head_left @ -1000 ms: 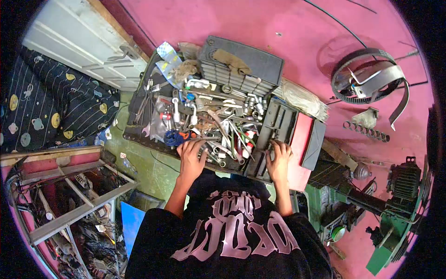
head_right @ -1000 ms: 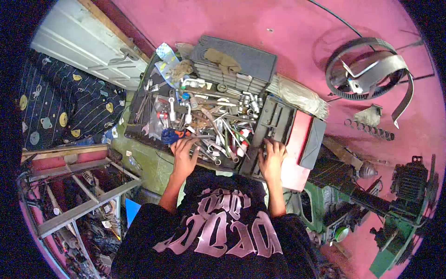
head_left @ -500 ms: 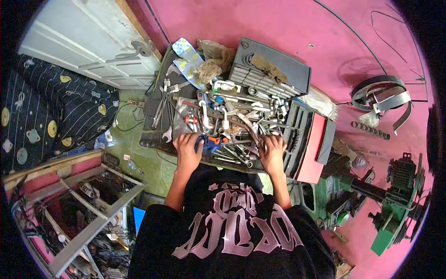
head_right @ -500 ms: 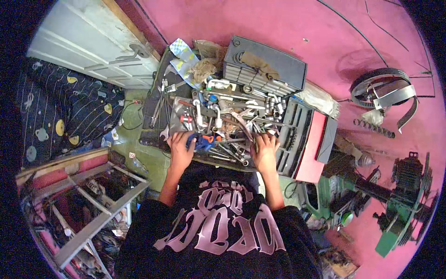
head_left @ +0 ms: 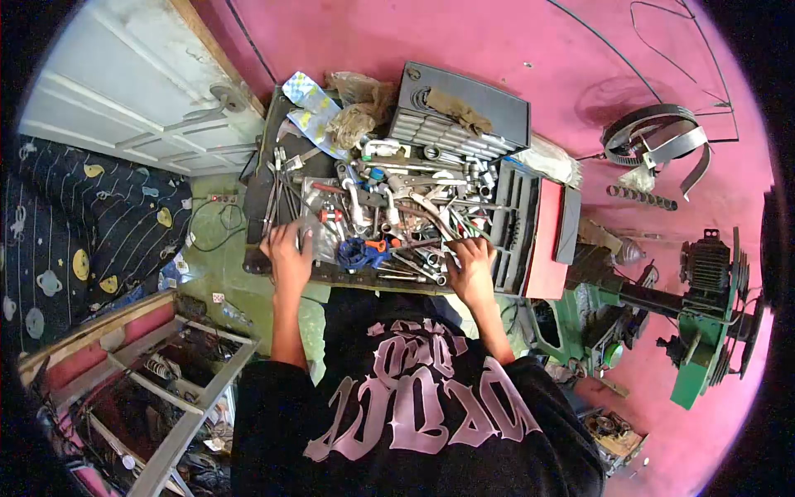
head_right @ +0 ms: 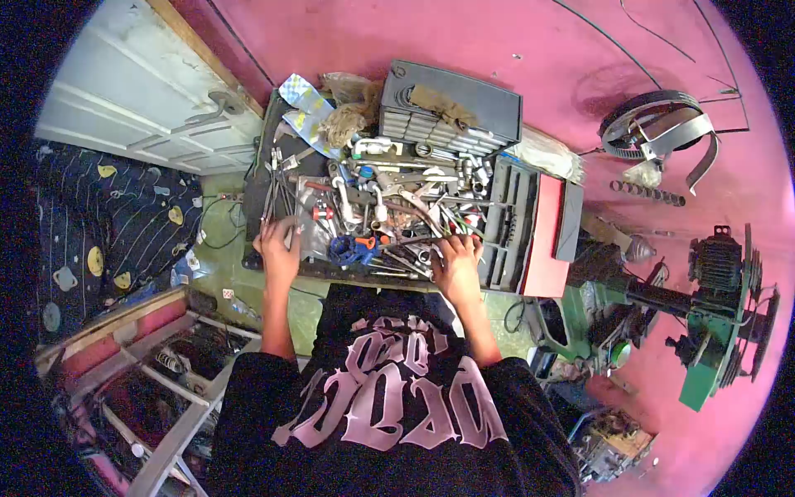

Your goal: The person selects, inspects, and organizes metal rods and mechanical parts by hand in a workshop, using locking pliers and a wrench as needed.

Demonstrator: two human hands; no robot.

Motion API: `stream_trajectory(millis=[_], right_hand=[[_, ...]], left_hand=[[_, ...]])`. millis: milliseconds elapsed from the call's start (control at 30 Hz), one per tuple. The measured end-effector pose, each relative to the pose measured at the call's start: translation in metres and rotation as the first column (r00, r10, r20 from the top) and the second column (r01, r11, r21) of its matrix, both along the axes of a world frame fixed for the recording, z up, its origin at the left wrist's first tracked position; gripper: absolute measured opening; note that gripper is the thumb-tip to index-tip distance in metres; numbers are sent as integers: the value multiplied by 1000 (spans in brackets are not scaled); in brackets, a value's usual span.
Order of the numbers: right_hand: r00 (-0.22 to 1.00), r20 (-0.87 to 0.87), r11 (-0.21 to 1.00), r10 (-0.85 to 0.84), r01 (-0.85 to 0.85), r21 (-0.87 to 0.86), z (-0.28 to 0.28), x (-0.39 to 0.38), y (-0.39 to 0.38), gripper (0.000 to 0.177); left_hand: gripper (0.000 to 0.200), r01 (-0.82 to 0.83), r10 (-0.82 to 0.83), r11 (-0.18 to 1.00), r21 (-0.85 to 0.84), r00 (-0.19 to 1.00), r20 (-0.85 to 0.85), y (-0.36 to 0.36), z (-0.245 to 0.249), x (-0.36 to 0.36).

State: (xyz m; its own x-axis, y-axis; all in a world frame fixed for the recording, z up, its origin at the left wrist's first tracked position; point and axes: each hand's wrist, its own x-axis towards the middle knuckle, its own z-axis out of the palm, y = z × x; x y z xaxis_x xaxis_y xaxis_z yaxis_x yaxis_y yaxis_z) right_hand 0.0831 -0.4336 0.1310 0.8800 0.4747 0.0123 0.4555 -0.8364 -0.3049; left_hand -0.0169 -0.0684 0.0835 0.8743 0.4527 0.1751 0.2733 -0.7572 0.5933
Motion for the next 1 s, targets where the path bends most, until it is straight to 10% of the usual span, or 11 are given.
stream_trajectory(millis=[567, 1000], right_hand=[[996, 68, 970, -56, 38, 240, -50, 29, -57, 17], [982, 108, 987, 157, -158, 0, -38, 47, 2, 32]], left_hand=[[28, 232, -228, 973, -14, 938, -263, -133, 28, -43], [33, 307, -282, 927, 214, 949, -143, -142, 8, 43]])
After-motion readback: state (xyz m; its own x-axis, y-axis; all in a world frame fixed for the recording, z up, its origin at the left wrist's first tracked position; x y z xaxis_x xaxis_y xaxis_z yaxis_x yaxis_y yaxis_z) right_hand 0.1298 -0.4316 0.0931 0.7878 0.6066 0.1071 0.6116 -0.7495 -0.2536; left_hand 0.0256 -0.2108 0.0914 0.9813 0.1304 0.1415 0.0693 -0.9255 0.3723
